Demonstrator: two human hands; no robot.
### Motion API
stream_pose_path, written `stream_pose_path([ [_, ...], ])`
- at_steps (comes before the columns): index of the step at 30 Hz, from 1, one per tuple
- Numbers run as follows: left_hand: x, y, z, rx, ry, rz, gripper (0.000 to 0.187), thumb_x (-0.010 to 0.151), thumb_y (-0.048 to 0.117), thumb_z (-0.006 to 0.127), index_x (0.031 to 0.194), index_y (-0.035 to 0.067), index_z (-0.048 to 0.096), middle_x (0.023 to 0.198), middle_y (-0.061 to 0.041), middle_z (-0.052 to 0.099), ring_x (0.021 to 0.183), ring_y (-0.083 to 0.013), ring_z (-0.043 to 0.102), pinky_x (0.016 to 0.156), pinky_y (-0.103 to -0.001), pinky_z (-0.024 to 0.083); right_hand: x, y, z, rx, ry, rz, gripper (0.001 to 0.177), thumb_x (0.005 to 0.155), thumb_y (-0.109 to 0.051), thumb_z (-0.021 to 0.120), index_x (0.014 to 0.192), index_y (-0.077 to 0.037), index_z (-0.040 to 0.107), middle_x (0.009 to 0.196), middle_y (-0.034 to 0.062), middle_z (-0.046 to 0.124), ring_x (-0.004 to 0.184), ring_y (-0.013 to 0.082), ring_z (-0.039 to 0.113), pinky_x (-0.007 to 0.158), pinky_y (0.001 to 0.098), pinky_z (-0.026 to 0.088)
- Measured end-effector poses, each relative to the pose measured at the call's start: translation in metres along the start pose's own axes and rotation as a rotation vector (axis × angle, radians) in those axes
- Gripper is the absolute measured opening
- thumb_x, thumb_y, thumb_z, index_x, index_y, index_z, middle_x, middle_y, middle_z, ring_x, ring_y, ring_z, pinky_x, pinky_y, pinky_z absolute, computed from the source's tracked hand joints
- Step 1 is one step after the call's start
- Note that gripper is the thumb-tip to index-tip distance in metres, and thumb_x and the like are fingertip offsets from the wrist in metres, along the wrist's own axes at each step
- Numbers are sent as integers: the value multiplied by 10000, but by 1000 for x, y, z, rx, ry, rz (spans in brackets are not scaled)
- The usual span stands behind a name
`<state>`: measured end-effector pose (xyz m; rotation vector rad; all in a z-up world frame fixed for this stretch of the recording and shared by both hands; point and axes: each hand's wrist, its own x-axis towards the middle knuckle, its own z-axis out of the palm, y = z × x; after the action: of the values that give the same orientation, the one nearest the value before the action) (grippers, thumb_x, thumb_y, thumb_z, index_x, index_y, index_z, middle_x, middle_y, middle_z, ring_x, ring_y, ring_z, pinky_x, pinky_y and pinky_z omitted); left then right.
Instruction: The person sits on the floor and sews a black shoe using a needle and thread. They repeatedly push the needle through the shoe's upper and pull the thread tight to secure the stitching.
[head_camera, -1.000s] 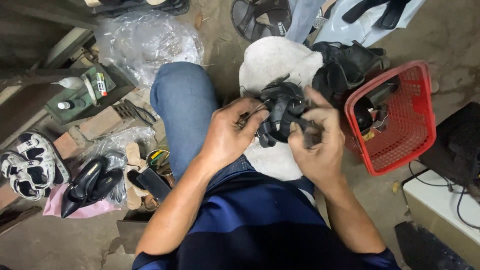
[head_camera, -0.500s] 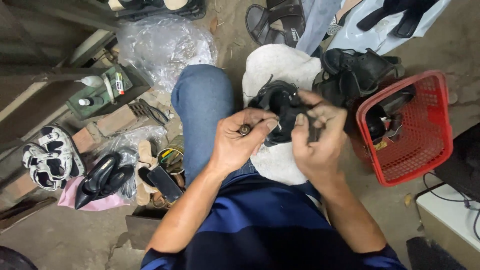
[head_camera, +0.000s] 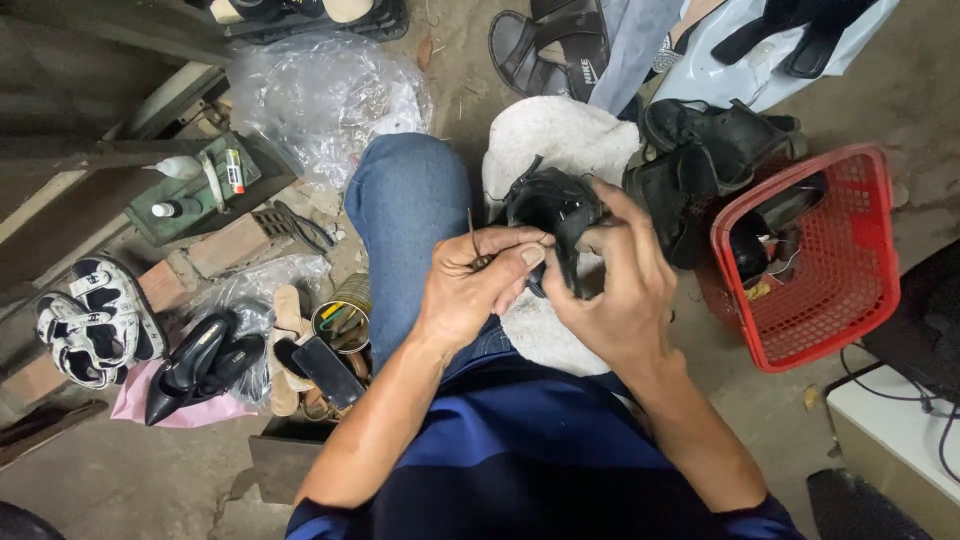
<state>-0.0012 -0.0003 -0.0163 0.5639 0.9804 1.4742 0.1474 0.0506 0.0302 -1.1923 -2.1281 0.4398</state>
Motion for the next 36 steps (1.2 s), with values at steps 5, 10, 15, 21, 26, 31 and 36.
stream_pose_path([
  [5, 2, 2, 0, -57, -75, 19, 175, 920, -86, 658, 1077, -71, 735, 488, -113, 552, 362, -92, 493, 395, -211, 432, -8, 2, 6, -21, 2, 143, 318, 834, -76, 702, 1120, -79, 563, 1239, 151, 692, 925, 307, 753, 791, 419, 593],
  [10, 7, -14, -17, -147, -125, 34, 178, 922, -91, 609, 1063, -72, 716, 469, -113, 512, 341, -101, 452, 388, -218, 423, 5, -4, -2, 100, -14, 174, 333, 924, -20, 502, 1244, -27, 595, 1250, 180, 710, 1081, 355, 734, 883, 424, 582],
  [15, 6, -11, -14, 43, -69, 73, 53, 914, -18, 683, 952, -44, 657, 534, -103, 578, 395, -85, 506, 399, -222, 444, 3, 2, 3, 104, -54, 239, 449, 835, -63, 662, 1281, -89, 614, 1119, 129, 724, 875, 358, 738, 762, 455, 586],
  [21, -2, 25, 12, 905, 147, 544, 133, 876, 9, 776, 816, 26, 658, 672, -76, 572, 499, -176, 553, 406, -290, 474, 5, 7, 15, 160, -29, 339, 344, 905, -138, 814, 1152, -77, 582, 761, 25, 676, 686, 271, 730, 659, 345, 568],
  [26, 3, 36, 38, 1248, 168, 784, 177, 929, 83, 680, 776, 117, 598, 663, -18, 483, 537, -199, 576, 490, -269, 508, 16, -7, 7, 78, -60, 320, 444, 907, -103, 750, 1298, -92, 539, 841, 148, 712, 828, 426, 723, 722, 510, 566],
  [31, 2, 48, 43, 1089, 54, 594, 100, 903, -8, 619, 939, 84, 634, 698, -72, 537, 643, -322, 649, 525, -413, 534, 11, 7, 14, 64, -93, 344, 452, 919, -208, 698, 1360, -164, 608, 919, 189, 752, 887, 455, 725, 771, 562, 567],
  [36, -4, 30, 31, 1056, 110, 409, 219, 882, 6, 616, 1036, 115, 728, 710, -75, 576, 649, -326, 669, 529, -421, 548, 8, 12, 18, 8, 18, 228, 396, 917, -167, 715, 1309, -127, 678, 870, 184, 748, 860, 425, 743, 724, 505, 586],
])
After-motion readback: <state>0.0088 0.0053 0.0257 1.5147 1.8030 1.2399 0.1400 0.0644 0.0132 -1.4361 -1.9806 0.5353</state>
